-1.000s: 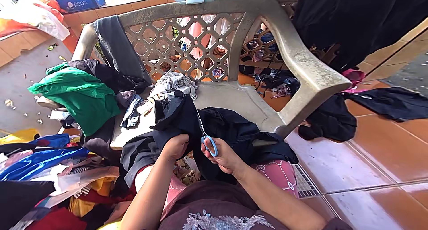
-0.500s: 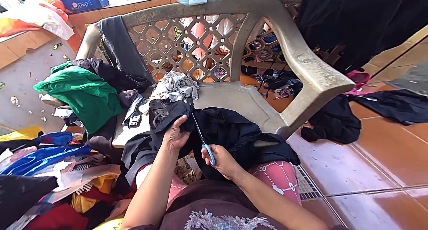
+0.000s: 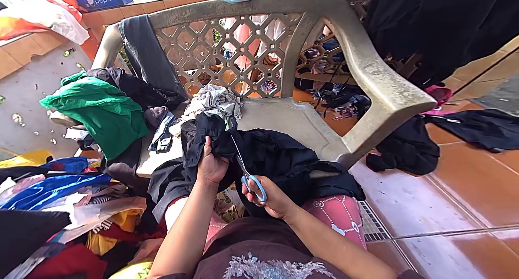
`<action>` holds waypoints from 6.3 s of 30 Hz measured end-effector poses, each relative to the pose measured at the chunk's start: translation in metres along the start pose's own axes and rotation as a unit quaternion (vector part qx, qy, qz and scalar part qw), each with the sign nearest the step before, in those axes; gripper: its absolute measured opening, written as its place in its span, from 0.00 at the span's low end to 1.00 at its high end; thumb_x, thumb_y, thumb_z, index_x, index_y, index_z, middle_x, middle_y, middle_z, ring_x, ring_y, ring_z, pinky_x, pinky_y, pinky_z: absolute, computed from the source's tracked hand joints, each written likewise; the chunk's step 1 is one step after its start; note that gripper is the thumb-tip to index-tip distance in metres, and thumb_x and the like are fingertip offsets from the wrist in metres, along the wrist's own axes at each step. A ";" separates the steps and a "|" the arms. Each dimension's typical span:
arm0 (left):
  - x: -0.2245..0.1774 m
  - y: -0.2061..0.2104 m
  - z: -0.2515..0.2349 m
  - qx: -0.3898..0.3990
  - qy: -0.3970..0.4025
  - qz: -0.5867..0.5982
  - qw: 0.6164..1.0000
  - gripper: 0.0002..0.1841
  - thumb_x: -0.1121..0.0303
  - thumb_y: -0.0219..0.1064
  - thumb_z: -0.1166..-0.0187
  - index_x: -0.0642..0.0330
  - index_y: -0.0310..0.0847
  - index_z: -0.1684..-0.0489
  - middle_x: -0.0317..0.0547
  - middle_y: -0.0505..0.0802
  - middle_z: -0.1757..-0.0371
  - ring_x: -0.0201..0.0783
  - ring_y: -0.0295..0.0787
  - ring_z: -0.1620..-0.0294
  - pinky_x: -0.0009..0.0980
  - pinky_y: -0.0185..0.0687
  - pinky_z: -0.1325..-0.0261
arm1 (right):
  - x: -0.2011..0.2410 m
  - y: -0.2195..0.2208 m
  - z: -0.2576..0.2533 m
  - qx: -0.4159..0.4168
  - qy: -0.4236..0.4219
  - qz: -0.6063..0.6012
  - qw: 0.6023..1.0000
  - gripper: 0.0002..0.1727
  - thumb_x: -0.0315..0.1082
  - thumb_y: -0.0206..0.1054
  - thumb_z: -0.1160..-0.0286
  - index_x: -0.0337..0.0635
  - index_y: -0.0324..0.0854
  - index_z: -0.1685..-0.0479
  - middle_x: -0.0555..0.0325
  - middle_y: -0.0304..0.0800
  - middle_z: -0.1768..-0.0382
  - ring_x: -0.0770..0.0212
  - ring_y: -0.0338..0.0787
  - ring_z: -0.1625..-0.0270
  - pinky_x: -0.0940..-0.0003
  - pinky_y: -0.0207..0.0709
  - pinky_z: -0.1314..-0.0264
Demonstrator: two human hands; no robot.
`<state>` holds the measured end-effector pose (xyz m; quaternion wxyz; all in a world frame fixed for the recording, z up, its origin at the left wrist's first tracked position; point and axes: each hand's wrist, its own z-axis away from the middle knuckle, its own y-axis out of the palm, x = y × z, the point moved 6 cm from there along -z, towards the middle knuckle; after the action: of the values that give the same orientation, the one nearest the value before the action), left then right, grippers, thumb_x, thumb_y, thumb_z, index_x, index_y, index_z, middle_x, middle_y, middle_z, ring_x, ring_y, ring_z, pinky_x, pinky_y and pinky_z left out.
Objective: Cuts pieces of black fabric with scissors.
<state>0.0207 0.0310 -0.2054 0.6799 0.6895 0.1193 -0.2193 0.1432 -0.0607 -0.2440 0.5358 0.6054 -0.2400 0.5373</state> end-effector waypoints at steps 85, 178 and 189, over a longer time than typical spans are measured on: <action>0.000 -0.005 0.005 0.331 -0.122 -0.015 0.935 0.27 0.43 0.74 0.28 0.53 0.88 0.39 0.51 0.94 0.42 0.47 0.93 0.42 0.45 0.89 0.38 | 0.030 0.014 -0.007 -0.042 -0.029 -0.057 0.997 0.18 0.38 0.54 0.10 0.45 0.79 0.72 0.72 0.76 0.86 0.83 0.68 0.88 0.89 0.59 0.86; -0.036 -0.107 0.060 -0.097 0.046 -0.784 0.611 0.13 0.70 0.63 0.14 0.73 0.85 0.47 0.60 0.93 0.55 0.46 0.90 0.53 0.47 0.81 0.41 | 0.010 -0.223 0.113 -0.663 -0.115 0.287 0.682 0.48 0.29 0.83 0.40 0.19 0.56 0.21 0.20 0.67 0.25 0.36 0.72 0.21 0.53 0.66 0.18; -0.002 -0.121 0.038 -0.141 -0.017 -0.712 0.688 0.20 0.67 0.65 0.15 0.73 0.73 0.32 0.59 0.89 0.48 0.45 0.90 0.55 0.43 0.87 0.48 | 0.087 -0.221 0.155 -0.495 -0.338 -0.121 0.791 0.08 0.26 0.49 0.15 0.46 0.72 0.52 0.65 0.88 0.69 0.70 0.90 0.65 0.69 0.88 0.55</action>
<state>-0.0425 -0.0007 -0.3108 0.4107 0.2897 0.5924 -0.6296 0.4224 -0.1081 -0.2279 0.7075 0.4242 -0.5641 0.0366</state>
